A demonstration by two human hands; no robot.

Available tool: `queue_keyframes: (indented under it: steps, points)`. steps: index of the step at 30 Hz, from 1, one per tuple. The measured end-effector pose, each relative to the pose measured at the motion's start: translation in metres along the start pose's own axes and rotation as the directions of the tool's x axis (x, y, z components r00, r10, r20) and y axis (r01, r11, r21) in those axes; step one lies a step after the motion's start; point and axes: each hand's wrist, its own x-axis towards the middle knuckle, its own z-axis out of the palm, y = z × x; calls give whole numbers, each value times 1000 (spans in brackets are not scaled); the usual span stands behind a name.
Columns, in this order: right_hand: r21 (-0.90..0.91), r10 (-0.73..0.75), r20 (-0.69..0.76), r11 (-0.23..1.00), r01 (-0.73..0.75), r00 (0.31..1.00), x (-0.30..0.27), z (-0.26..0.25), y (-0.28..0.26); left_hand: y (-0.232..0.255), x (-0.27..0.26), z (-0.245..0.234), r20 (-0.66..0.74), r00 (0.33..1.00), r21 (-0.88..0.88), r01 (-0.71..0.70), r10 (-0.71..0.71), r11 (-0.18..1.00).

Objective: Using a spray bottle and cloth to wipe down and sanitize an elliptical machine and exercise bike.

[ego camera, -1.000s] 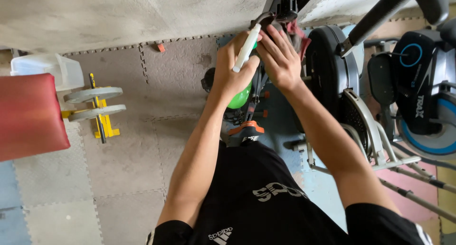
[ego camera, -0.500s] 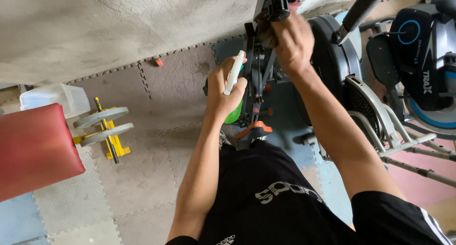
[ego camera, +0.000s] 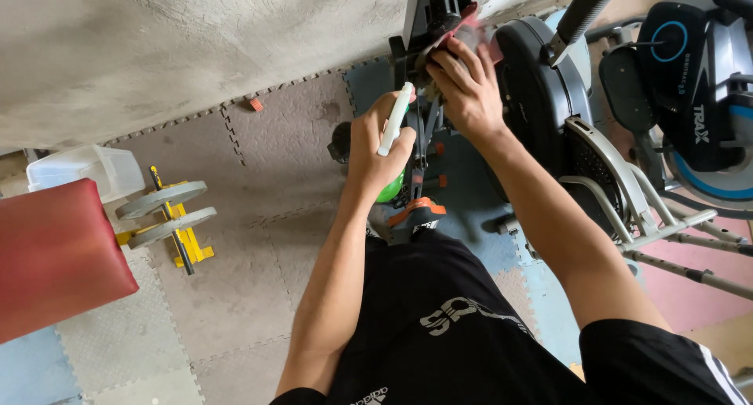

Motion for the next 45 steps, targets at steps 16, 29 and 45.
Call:
queue_keyframes:
  steps: [16, 29, 45]
  points:
    - [905, 504, 190, 244, -349, 843, -52, 70, -13, 21, -3, 27, 87, 973, -78, 219, -213, 973]
    - [786, 452, 615, -410, -462, 646, -28, 29, 10, -2, -22, 67, -35, 999, 67, 44, -42, 997]
    - [928, 431, 337, -2, -372, 837, -27, 61, 9, -13, -56, 89, -171, 969, 42, 187, -177, 982]
